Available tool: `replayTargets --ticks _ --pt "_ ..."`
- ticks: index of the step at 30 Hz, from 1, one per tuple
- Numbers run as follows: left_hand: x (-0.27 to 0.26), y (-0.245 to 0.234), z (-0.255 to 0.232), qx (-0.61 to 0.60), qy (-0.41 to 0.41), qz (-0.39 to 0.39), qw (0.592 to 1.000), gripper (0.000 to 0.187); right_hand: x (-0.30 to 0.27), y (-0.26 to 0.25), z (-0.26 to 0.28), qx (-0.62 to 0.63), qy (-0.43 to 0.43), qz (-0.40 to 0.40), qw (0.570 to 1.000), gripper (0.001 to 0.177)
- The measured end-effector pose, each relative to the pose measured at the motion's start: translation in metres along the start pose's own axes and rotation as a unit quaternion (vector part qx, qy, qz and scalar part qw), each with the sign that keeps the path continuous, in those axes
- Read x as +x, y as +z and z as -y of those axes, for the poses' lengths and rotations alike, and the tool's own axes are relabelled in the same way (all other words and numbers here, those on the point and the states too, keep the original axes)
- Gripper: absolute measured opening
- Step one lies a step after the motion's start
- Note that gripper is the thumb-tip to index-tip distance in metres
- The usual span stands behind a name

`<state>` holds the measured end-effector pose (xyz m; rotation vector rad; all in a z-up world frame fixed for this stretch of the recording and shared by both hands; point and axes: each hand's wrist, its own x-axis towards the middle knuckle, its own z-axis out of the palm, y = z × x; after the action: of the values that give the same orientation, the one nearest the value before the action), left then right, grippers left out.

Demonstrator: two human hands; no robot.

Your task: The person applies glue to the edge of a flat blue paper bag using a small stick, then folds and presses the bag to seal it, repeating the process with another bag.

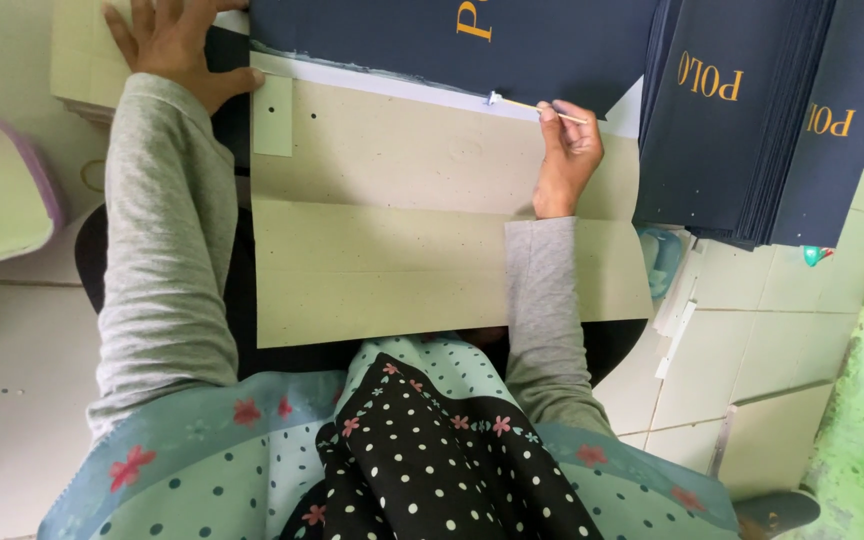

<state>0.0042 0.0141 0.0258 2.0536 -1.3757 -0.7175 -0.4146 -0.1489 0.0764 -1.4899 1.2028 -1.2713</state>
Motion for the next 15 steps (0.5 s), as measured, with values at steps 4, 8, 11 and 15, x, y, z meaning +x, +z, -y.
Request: replayTargets --ticks 4,8,11,15 --pt "0.004 0.003 0.004 0.007 0.007 -0.008 1.000 0.067 0.006 -0.024 -0.023 -0.009 0.001 -0.034 0.999 0.015" --pt "0.003 0.002 0.006 0.005 0.008 -0.002 1.000 0.067 0.016 -0.050 -0.029 -0.034 -0.025 -0.064 0.997 0.011" --pt "0.001 -0.001 -0.003 0.005 -0.002 -0.009 1.000 0.068 0.018 -0.053 -0.014 -0.065 -0.028 -0.082 0.994 0.011" --pt "0.001 0.000 -0.001 0.000 0.012 -0.012 1.000 0.068 0.015 -0.024 -0.009 -0.011 -0.053 -0.037 0.998 0.016"
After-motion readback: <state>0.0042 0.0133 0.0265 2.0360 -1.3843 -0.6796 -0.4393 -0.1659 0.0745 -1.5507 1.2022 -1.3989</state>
